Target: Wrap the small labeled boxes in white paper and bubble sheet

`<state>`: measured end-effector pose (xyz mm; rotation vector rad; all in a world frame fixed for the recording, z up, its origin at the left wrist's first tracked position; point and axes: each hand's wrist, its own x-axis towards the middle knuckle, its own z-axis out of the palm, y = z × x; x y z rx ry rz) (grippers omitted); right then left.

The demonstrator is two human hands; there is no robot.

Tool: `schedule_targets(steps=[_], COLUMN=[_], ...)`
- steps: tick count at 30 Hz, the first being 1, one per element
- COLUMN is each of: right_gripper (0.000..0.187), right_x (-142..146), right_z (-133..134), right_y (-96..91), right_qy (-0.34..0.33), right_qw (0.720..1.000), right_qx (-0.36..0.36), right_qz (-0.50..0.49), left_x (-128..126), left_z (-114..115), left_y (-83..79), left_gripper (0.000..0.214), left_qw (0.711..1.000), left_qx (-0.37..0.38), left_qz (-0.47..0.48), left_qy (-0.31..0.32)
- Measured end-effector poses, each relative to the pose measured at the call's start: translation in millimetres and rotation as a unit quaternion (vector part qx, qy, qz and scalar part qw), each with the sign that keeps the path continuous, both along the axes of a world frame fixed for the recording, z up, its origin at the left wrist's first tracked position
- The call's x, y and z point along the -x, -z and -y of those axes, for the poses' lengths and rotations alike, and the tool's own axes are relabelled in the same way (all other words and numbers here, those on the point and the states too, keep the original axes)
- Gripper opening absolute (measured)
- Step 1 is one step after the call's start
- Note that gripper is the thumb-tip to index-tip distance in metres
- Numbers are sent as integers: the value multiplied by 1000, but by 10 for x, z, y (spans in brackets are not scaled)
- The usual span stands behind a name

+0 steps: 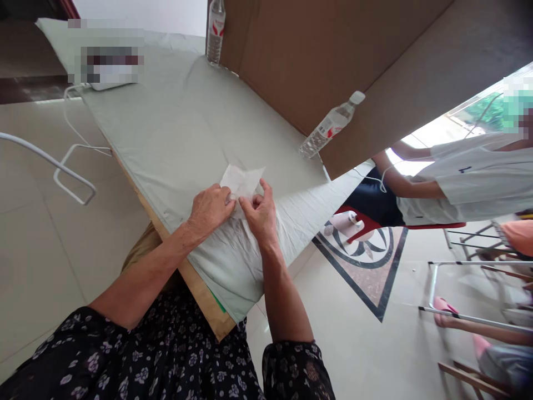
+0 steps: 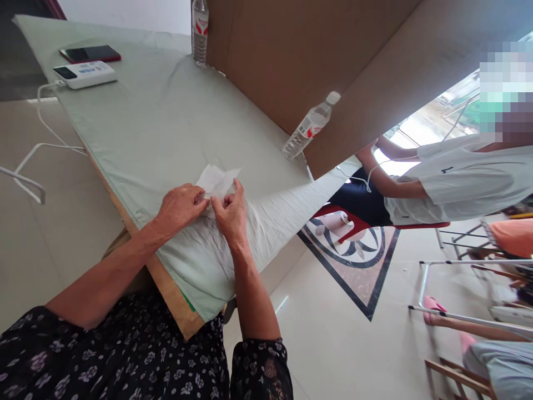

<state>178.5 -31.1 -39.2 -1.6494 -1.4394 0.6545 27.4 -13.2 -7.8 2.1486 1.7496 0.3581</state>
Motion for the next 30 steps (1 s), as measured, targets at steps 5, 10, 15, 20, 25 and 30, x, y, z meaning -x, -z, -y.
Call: schedule_targets(steps=[5, 10, 15, 20, 25, 30], right_gripper=[84, 76, 77, 74, 75, 75], right_x=[-192, -106, 6, 28, 76, 111], right_z=[-48, -90, -55, -17, -25, -45], right_y=[120, 147, 86, 37, -27, -29], right_qy=[37, 0, -13, -5, -19, -33], right_qw=[997, 997, 992, 991, 999, 999], right_qx=[36, 5, 19, -19, -30, -19], right_qz=[64, 72, 123, 133, 34, -14], left_x=[-1, -12, -35, -42, -57, 50], left_z=[20, 39, 49, 30, 20, -16], left_y=[-25, -28, -54, -58, -29, -7], left_gripper=[31, 30, 29, 31, 32, 36], left_qw=[1000, 1000, 1000, 1000, 1000, 996], left_qx=[7, 5, 2, 4, -3, 19], left_qz=[7, -7, -18, -16, -13, 89], left_qy=[0, -3, -11, -8, -6, 10])
